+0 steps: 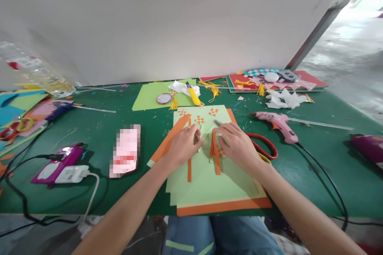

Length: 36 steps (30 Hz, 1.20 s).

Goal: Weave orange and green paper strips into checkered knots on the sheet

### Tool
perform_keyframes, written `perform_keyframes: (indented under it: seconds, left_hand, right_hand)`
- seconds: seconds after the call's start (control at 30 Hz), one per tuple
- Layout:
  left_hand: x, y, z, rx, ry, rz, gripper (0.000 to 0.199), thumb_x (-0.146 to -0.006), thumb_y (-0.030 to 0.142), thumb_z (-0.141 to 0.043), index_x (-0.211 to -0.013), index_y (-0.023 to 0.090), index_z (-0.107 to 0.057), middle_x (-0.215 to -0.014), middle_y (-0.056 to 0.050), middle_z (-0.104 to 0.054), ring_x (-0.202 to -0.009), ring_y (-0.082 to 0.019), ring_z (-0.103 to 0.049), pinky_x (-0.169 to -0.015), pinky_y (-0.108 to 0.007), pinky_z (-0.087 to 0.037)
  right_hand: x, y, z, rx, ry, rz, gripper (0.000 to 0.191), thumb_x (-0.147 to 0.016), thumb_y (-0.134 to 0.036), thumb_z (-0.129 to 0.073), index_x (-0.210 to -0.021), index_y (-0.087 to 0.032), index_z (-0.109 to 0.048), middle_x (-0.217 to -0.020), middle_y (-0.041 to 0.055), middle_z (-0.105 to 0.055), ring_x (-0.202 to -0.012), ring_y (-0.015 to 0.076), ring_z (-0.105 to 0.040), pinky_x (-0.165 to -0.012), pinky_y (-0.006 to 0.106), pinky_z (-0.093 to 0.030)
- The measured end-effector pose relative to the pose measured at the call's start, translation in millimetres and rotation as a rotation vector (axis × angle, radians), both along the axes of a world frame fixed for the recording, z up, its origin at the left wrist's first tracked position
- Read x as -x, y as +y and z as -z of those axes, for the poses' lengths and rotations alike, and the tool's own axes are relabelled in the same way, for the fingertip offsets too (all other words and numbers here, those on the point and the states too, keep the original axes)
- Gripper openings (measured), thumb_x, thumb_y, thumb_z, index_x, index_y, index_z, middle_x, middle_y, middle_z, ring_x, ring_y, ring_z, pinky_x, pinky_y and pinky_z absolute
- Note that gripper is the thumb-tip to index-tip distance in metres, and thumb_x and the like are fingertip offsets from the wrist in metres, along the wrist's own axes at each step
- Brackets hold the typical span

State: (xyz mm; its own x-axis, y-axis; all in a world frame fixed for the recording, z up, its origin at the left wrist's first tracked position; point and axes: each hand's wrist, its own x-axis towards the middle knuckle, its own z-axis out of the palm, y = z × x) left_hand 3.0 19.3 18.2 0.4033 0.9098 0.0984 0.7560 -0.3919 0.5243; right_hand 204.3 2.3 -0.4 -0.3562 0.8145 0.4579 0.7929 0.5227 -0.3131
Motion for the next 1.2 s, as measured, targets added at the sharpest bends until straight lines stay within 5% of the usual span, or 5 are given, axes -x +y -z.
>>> perform_keyframes:
  seconds: [0.37,0.53,0.7,0.87,1.2]
  left_hand:
    - [5,7,0.4,0.084,-0.571,-0.040,0.022,-0.086,0.039,-0.062,-0.090,0.019,-0.054,-0.087,-0.001,-0.063,-0.079,-0.013,-0.061,-0.071,-0.023,-0.045]
    - [13,11,1.6,-0.009,-0.368,-0.125,0.025,-0.094,0.042,-0.047,-0.094,0.020,-0.059,-0.079,-0.001,-0.069,-0.067,-0.014,-0.061,-0.064,-0.024,-0.043]
    - [17,17,10.6,-0.165,-0.132,-0.151,0.017,-0.093,0.029,-0.047,-0.102,0.020,-0.059,-0.096,-0.006,-0.070,-0.084,-0.019,-0.065,-0.075,-0.029,-0.047]
    - [18,20,19.1,-0.204,-0.033,-0.136,0.021,-0.092,0.019,-0.044,-0.110,0.019,-0.056,-0.104,-0.009,-0.069,-0.087,-0.020,-0.066,-0.075,-0.030,-0.049]
    - [-20,14,-4.8,-0.213,0.478,-0.169,0.029,-0.077,-0.003,-0.046,-0.101,0.011,-0.057,-0.092,-0.016,-0.065,-0.088,-0.027,-0.064,-0.072,-0.033,-0.048]
  right_hand:
    - [-3,3,12.0,-0.001,-0.039,-0.038,0.044,-0.083,0.001,-0.040,-0.116,-0.015,-0.065,-0.122,0.0141,-0.062,-0.124,0.0300,-0.048,-0.098,0.049,-0.047]
    - [0,2,5.9,-0.031,0.092,-0.021,0.037,-0.090,-0.006,-0.040,-0.116,-0.017,-0.064,-0.114,0.0125,-0.065,-0.111,0.0261,-0.057,-0.096,0.046,-0.050]
    - [6,-2,9.3,-0.004,-0.108,-0.182,0.047,-0.090,-0.005,-0.039,-0.131,-0.021,-0.055,-0.137,0.0103,-0.056,-0.135,0.0300,-0.042,-0.106,0.052,-0.041]
    - [8,-2,15.2,-0.027,-0.161,-0.184,0.035,-0.089,-0.005,-0.040,-0.112,-0.016,-0.064,-0.122,0.0111,-0.065,-0.137,0.0310,-0.041,-0.111,0.053,-0.036]
    - [8,-5,11.8,-0.058,-0.042,-0.166,0.025,-0.091,-0.008,-0.041,-0.100,-0.016,-0.064,-0.109,0.0130,-0.066,-0.126,0.0296,-0.052,-0.104,0.049,-0.044]
